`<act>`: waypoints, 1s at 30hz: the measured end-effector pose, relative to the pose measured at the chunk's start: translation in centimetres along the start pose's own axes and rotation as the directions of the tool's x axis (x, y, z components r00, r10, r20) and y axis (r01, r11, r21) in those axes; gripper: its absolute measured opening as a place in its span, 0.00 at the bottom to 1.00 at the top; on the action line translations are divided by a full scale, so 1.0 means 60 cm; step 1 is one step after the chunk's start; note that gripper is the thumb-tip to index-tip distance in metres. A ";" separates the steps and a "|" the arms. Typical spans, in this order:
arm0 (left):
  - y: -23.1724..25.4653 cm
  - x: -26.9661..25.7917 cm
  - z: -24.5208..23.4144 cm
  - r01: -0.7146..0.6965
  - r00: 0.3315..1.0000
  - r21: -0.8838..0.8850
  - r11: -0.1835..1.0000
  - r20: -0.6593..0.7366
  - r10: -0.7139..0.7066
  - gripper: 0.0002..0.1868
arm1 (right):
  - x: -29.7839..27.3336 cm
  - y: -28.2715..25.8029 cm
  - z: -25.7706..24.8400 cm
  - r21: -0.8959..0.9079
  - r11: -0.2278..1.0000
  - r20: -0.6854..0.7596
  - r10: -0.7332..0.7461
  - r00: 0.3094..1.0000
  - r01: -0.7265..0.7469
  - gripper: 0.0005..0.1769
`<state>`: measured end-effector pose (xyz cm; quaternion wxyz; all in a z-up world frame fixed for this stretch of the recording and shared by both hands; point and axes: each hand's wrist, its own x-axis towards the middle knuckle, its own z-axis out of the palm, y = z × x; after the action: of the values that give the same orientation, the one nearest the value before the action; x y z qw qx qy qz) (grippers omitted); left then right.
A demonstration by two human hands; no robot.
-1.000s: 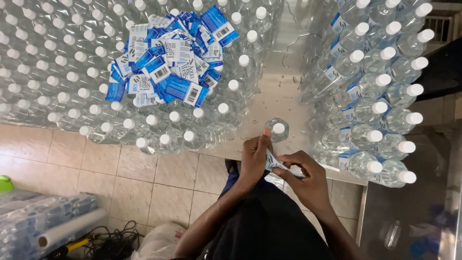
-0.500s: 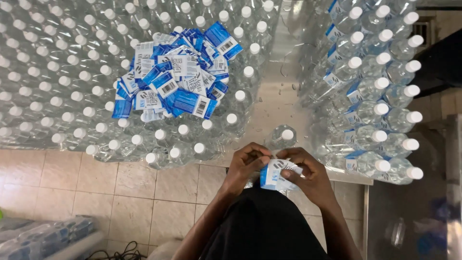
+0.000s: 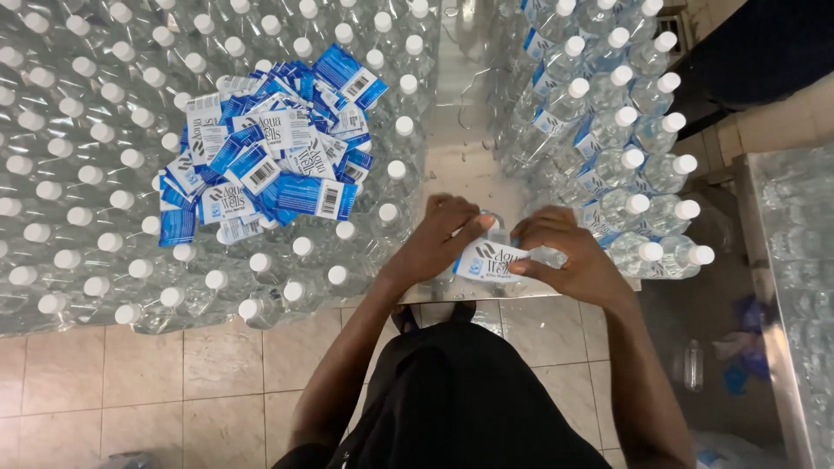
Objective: Manually applying small adhesive labels to the caps of plastic water bottles arranged on a production table.
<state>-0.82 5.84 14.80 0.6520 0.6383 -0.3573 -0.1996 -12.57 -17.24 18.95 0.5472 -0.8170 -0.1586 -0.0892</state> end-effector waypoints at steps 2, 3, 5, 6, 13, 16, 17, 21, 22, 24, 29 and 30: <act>0.051 0.032 -0.003 -0.308 0.916 0.623 0.719 -0.010 0.401 0.23 | 0.027 -0.043 -0.017 -0.407 0.902 0.045 -0.137 0.990 0.144 0.10; 0.044 0.042 -0.006 -0.317 0.914 0.622 0.716 -0.002 0.406 0.23 | 0.033 -0.039 -0.019 -0.412 0.900 0.038 -0.140 0.989 0.143 0.10; 0.027 0.057 -0.010 -0.376 0.836 0.801 0.466 0.077 0.543 0.25 | 0.041 -0.029 -0.021 -0.697 0.674 0.113 -0.234 0.966 0.245 0.10; 0.014 0.055 -0.007 -0.378 0.836 0.800 0.466 0.079 0.542 0.25 | 0.038 -0.022 -0.016 -0.697 0.674 0.111 -0.233 0.966 0.243 0.10; -0.020 0.033 0.005 -0.336 0.879 0.842 0.421 0.120 0.462 0.26 | 0.014 0.034 0.002 -0.737 0.646 0.215 -0.055 0.975 0.199 0.09; -0.028 0.024 0.010 -0.290 0.912 0.837 0.464 0.096 0.398 0.24 | 0.004 0.048 0.011 -0.729 0.664 0.233 0.014 0.972 0.165 0.08; -0.031 0.025 0.011 -0.259 0.932 0.821 0.509 0.075 0.353 0.23 | 0.004 0.053 0.014 -0.730 0.666 0.248 0.045 0.968 0.156 0.08; -0.063 0.013 0.021 -0.170 0.956 0.789 0.591 -0.013 0.292 0.14 | 0.000 0.062 0.021 -0.733 0.669 0.252 0.099 0.963 0.123 0.09; -0.073 0.009 0.026 -0.091 0.969 0.745 0.660 -0.088 0.232 0.09 | -0.003 0.066 0.025 -0.746 0.657 0.245 0.112 0.963 0.114 0.10; -0.086 0.002 0.035 -0.008 0.973 0.693 0.721 -0.160 0.165 0.11 | -0.008 0.070 0.034 -0.756 0.646 0.241 0.124 0.963 0.106 0.12; -0.035 -0.001 0.052 0.168 0.967 0.257 0.952 -0.231 -0.108 0.16 | -0.033 0.103 0.064 -0.782 0.622 0.216 0.226 0.950 0.030 0.14; -0.037 -0.002 0.053 0.171 0.966 0.257 0.951 -0.232 -0.111 0.16 | -0.034 0.106 0.066 -0.781 0.624 0.217 0.227 0.949 0.029 0.14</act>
<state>-2.76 3.47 12.39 0.5758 0.7643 -0.2624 -0.1245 -12.32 -16.14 11.26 0.1165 -0.9835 -0.1387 0.0047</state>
